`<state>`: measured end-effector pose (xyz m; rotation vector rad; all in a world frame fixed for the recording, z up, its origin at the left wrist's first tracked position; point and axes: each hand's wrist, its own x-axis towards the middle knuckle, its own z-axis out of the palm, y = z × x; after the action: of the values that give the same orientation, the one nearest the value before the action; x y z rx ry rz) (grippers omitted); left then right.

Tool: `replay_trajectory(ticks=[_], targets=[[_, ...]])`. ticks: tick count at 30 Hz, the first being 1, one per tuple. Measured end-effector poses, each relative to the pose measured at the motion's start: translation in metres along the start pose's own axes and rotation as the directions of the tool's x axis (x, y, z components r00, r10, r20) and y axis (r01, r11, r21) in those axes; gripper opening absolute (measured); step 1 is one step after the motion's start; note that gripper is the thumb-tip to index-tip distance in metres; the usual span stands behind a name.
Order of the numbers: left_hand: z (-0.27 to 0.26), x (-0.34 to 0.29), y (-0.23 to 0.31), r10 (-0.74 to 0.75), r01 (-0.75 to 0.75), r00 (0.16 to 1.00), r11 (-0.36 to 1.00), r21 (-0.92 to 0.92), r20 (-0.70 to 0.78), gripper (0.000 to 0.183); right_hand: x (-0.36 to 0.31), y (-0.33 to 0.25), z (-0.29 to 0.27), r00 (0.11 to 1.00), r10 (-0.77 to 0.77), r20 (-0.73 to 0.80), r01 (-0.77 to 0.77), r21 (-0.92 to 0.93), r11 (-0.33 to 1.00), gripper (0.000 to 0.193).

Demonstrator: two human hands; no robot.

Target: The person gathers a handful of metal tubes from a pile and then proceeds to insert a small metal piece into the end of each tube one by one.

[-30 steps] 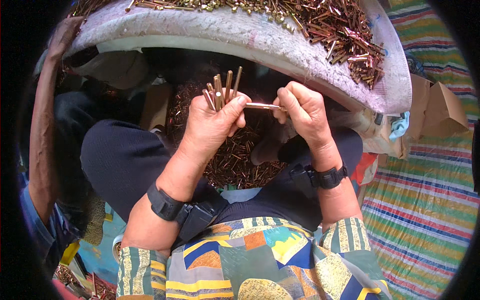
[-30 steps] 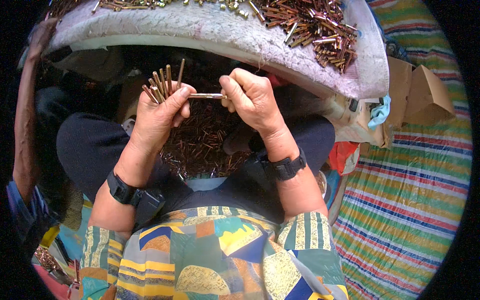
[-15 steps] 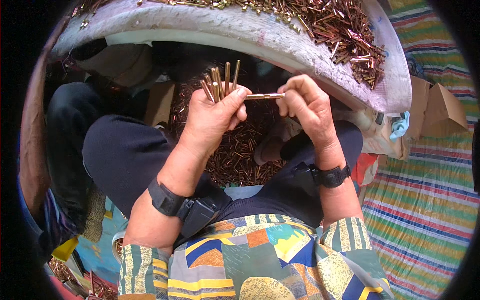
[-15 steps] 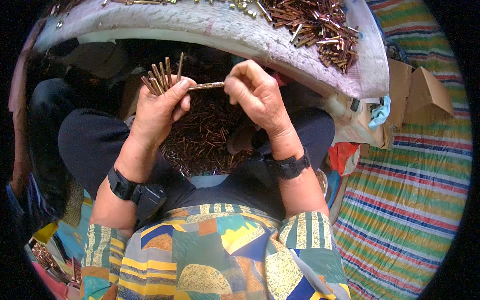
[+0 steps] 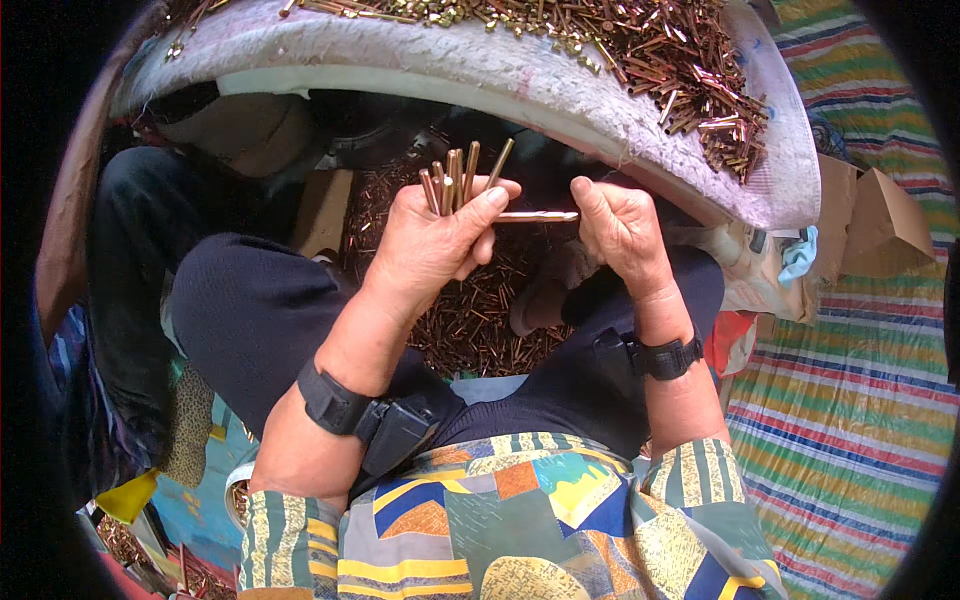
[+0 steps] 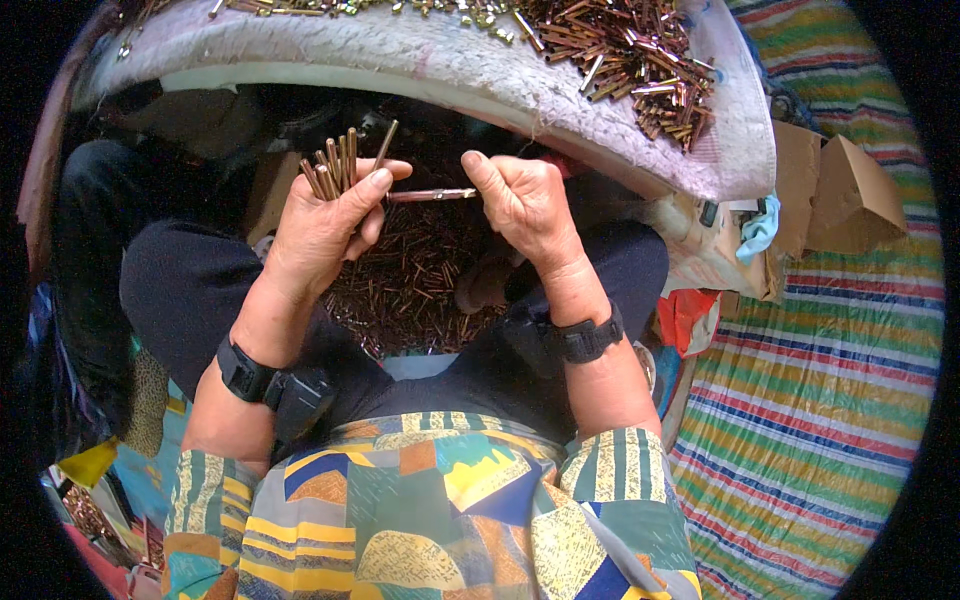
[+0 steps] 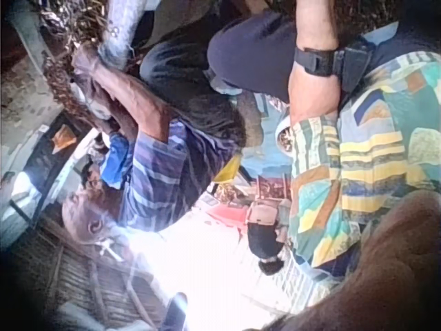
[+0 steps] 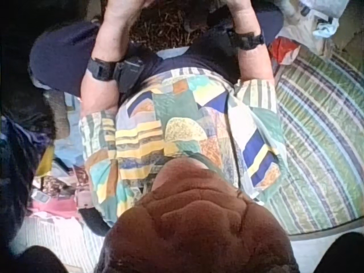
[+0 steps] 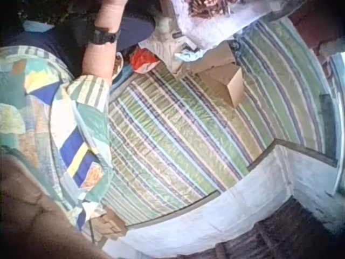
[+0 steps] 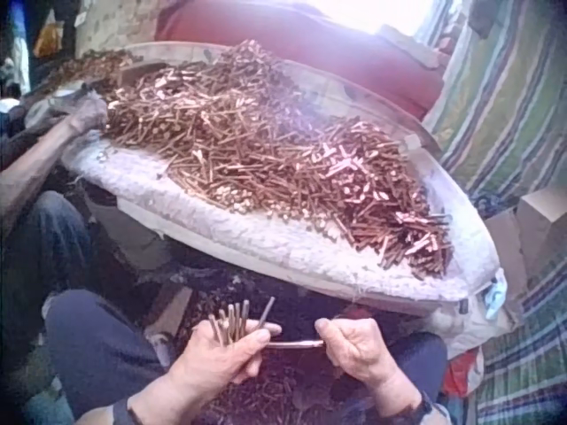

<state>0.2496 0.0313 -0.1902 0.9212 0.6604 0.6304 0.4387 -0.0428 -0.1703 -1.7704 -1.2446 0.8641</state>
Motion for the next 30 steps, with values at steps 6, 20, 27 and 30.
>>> replay_trajectory(ticks=[6, 20, 27, 30], targets=[[0.005, -0.009, -0.005, -0.017, -0.024, 0.988, 0.966, 0.259, 0.154, 0.022, -0.005, -0.03, 0.02, 0.991, -0.076, 0.113, 0.031, 0.354, 0.935, 0.008], [0.0, 0.002, -0.007, -0.081, 0.079, 0.987, 0.997, 0.015, 0.136, 0.021, 0.083, -0.001, -0.096, 0.842, -0.141, -0.52, -0.33, -0.705, 0.628, 0.038], [-0.001, 0.003, -0.008, -0.014, 0.016, 0.998, 0.999, -0.033, 0.066, 0.016, 0.091, 0.011, -0.104, 0.833, -0.147, -0.534, -0.247, -0.595, 0.765, 0.029], [-0.001, 0.004, -0.008, -0.008, 0.012, 0.997, 0.999, -0.051, 0.071, 0.015, 0.059, -0.004, -0.095, 0.939, -0.049, -0.339, 0.076, 0.068, 0.995, 0.01]])
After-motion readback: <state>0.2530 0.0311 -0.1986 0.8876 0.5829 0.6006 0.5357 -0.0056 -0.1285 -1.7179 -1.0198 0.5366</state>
